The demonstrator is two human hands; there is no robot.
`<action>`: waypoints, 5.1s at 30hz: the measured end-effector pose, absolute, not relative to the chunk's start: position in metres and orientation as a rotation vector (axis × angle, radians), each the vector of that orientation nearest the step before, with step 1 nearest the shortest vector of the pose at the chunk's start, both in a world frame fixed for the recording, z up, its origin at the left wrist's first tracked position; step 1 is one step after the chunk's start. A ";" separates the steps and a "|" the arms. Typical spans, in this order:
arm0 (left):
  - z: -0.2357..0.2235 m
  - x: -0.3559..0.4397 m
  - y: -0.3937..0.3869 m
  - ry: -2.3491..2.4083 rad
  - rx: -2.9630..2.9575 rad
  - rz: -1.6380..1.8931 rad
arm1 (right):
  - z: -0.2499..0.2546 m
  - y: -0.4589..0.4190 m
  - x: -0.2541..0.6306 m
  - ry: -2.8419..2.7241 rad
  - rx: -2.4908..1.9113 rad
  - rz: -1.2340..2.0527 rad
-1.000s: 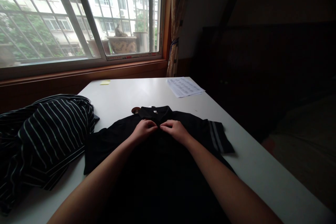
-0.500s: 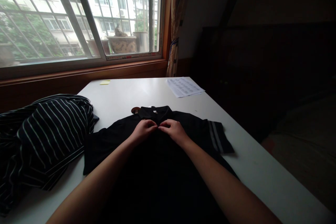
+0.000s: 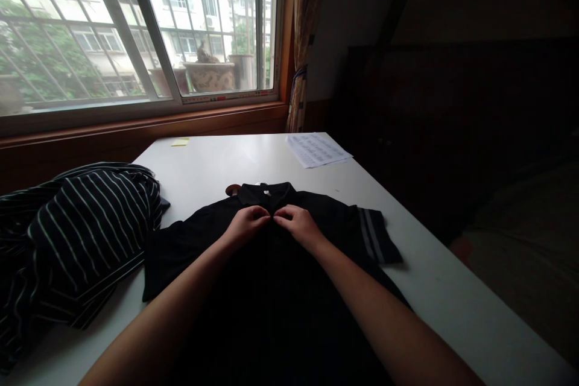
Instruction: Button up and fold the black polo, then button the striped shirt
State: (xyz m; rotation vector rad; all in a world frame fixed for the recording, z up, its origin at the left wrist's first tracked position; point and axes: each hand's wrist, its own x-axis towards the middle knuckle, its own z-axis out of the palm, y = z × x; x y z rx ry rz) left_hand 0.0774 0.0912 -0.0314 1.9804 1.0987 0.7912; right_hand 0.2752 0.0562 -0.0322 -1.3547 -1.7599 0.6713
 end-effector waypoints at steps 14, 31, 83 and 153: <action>-0.030 0.079 0.087 1.102 1.956 0.851 | -0.036 0.057 0.271 -1.717 -1.393 0.652; -0.028 0.081 0.082 1.174 1.985 0.869 | -0.037 0.056 0.271 -1.724 -1.391 0.631; -0.034 0.084 0.084 1.236 1.809 0.949 | -0.031 0.056 0.279 -1.822 -1.234 0.735; -0.035 0.085 0.076 1.211 2.015 1.034 | -0.037 0.051 0.266 -1.832 -1.402 0.483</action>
